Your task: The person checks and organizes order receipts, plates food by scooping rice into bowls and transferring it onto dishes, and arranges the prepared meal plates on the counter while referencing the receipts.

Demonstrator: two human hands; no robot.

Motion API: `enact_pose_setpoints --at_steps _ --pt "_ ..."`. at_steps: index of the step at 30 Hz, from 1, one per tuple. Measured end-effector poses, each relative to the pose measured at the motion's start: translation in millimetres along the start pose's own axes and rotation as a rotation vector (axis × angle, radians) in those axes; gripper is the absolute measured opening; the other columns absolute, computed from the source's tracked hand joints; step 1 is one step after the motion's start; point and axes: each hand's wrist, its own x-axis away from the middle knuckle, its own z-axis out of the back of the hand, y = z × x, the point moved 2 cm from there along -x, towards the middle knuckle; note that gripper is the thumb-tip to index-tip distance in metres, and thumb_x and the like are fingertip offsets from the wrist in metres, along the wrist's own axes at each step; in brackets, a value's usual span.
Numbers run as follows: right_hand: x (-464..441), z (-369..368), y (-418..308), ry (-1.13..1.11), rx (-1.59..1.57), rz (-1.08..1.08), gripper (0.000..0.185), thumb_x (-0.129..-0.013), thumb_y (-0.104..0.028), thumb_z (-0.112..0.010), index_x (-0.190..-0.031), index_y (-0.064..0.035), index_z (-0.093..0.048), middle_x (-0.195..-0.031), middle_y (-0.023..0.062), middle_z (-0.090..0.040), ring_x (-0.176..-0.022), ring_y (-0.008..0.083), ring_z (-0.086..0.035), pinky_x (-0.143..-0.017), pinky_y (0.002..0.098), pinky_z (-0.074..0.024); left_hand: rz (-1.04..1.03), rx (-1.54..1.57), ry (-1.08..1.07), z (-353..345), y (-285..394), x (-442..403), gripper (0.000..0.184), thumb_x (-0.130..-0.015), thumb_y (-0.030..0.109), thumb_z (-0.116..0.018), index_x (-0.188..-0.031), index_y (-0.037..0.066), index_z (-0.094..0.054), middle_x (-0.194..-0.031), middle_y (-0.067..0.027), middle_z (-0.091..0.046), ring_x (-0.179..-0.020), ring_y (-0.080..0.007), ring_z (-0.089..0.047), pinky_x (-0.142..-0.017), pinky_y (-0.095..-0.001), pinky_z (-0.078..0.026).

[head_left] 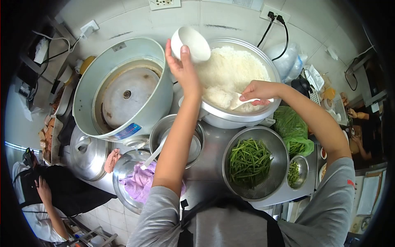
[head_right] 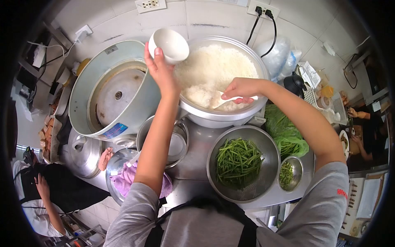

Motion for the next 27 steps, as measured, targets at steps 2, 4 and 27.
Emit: enact_pose_setpoints --at_steps 2,4,27 --pt "6 8 1 0.012 -0.044 -0.027 0.025 -0.091 -0.030 -0.056 -0.084 -0.0063 -0.061 -0.055 -0.0023 -0.045 -0.039 0.0035 -0.033 -0.033 0.0205 -0.0255 -0.060 -0.058 -0.014 11 12 -5 0.062 -0.088 0.034 -0.055 -0.139 0.015 -0.027 -0.128 -0.0113 -0.044 -0.113 -0.0237 -0.049 -0.089 -0.0399 -0.045" --pt "24 20 -6 0.043 -0.119 -0.042 0.025 -0.091 -0.031 -0.056 -0.091 -0.0067 -0.062 -0.056 -0.0020 -0.045 -0.038 0.0032 -0.032 -0.033 0.0200 -0.0253 0.035 -0.130 -0.044 17 31 -8 0.063 -0.087 0.034 -0.057 -0.139 0.015 -0.028 -0.127 -0.0107 -0.045 -0.111 -0.0233 -0.050 -0.086 -0.0401 -0.046" --pt "107 32 -108 0.873 0.855 0.145 0.024 -0.089 -0.024 -0.053 -0.096 -0.0069 -0.068 -0.064 0.0127 -0.063 -0.058 0.0229 -0.060 -0.060 0.0371 -0.0484 0.818 0.150 -0.466 -25 -23 39 0.071 -0.089 0.055 -0.048 -0.138 0.009 -0.024 -0.134 -0.0210 -0.035 -0.118 -0.0348 -0.048 -0.092 -0.0456 -0.049"
